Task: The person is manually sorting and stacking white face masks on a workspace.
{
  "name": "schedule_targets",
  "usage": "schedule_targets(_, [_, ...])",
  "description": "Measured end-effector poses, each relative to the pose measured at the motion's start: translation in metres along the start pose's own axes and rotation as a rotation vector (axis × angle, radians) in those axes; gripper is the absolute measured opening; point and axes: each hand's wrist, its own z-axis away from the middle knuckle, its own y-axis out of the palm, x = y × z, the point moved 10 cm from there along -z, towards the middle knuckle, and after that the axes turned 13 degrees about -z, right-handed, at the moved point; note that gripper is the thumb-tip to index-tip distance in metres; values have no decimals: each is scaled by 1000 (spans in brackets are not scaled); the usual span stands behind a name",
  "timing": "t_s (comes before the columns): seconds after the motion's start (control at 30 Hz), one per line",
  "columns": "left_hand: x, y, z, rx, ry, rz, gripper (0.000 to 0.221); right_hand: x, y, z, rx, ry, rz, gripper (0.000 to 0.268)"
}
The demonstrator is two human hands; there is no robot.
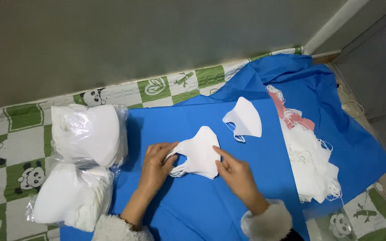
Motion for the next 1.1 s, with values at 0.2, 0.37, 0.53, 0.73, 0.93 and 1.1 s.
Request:
schedule_targets(0.2, [7, 4, 1, -95, 105, 48, 39, 39, -29, -47, -23, -134, 125, 36])
schedule_targets(0.37, [9, 5, -1, -52, 72, 43, 36, 44, -4, -84, 121, -239, 356, 27])
schedule_targets(0.53, [8, 7, -2, -62, 77, -15, 34, 18, 10, -103, 188, -103, 259, 18])
schedule_targets(0.73, [4, 5, -1, -59, 94, -10, 35, 9, -10, -102, -31, -138, 279, 7])
schedule_targets(0.93, [4, 3, -1, -85, 98, 0, 36, -47, -161, -67, -569, -247, 34, 4])
schedule_targets(1.1, [4, 4, -2, -106, 116, -11, 36, -40, -172, -49, -531, -154, 216, 10])
